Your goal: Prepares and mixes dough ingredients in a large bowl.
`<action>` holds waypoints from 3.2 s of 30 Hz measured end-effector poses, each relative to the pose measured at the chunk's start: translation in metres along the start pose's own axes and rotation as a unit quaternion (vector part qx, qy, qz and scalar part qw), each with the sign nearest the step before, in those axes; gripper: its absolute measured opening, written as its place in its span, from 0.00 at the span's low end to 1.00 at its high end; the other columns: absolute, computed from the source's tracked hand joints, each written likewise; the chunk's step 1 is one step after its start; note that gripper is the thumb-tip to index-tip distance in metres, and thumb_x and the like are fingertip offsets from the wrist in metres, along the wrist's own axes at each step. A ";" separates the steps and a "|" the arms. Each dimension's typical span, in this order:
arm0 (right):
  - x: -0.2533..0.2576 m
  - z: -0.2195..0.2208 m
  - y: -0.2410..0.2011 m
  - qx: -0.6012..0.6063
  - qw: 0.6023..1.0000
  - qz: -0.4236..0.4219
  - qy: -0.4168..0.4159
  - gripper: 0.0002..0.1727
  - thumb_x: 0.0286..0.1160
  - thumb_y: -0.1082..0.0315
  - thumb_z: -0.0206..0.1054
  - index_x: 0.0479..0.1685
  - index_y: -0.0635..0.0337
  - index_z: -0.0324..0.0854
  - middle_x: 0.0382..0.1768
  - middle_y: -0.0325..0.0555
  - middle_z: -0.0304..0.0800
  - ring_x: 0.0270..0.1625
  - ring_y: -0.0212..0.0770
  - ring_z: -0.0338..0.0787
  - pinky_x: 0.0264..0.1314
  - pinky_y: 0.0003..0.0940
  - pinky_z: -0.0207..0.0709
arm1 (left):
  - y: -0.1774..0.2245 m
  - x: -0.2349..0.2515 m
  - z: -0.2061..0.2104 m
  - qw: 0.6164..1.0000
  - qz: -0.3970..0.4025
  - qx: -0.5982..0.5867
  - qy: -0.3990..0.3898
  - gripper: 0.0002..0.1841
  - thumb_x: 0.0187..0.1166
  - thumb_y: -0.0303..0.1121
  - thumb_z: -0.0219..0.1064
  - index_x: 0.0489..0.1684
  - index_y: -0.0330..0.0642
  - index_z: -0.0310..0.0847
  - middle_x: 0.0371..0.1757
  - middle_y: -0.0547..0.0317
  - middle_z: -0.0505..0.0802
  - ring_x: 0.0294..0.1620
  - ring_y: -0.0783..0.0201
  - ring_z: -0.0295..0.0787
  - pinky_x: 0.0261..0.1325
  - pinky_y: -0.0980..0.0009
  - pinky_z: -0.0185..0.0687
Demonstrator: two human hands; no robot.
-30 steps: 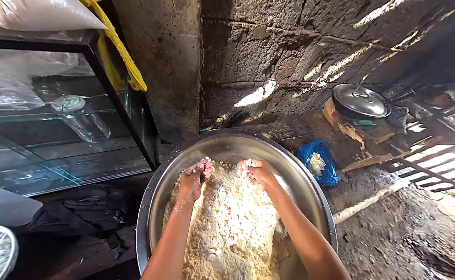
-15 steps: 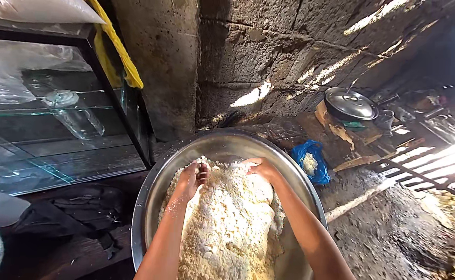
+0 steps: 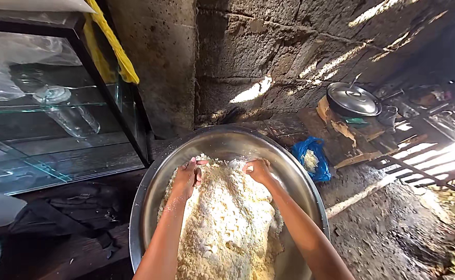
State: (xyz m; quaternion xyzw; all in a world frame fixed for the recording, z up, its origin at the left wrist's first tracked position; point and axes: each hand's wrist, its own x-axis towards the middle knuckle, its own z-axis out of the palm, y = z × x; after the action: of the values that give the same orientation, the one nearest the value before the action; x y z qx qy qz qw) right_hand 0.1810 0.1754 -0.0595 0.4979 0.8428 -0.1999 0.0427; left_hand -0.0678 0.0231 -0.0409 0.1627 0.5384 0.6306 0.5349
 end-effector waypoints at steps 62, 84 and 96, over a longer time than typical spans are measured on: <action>-0.025 0.039 0.034 0.266 0.954 0.138 0.026 0.16 0.79 0.57 0.69 0.52 0.61 0.90 0.44 0.48 0.92 0.45 0.40 0.89 0.54 0.45 0.81 | -0.016 0.015 -0.012 0.958 0.117 0.261 0.034 0.12 0.91 0.31 0.57 0.61 0.37 0.83 0.48 0.52 0.95 0.39 0.64 0.96 0.41 0.66 0.92; -0.046 0.025 0.027 0.637 0.756 0.152 0.008 0.11 0.94 0.62 0.48 0.45 0.54 0.71 0.24 0.34 0.75 0.19 0.28 0.73 0.21 0.21 0.69 | -0.020 0.015 -0.010 0.951 0.131 0.276 0.033 0.12 0.91 0.31 0.56 0.60 0.38 0.83 0.46 0.54 0.95 0.37 0.65 0.95 0.39 0.69 0.92; -0.038 0.040 0.028 0.172 0.977 0.115 0.054 0.15 0.74 0.57 0.72 0.53 0.53 0.92 0.50 0.50 0.94 0.56 0.50 0.91 0.66 0.57 0.79 | -0.020 0.014 -0.009 0.951 0.120 0.282 0.036 0.12 0.91 0.32 0.57 0.60 0.38 0.83 0.46 0.53 0.95 0.37 0.66 0.95 0.40 0.69 0.92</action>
State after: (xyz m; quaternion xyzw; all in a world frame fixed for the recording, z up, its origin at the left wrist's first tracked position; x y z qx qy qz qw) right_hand 0.2191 0.1409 -0.0939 0.6015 0.7340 -0.3085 -0.0659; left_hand -0.0700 0.0274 -0.0663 0.3477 0.6895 0.5181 0.3677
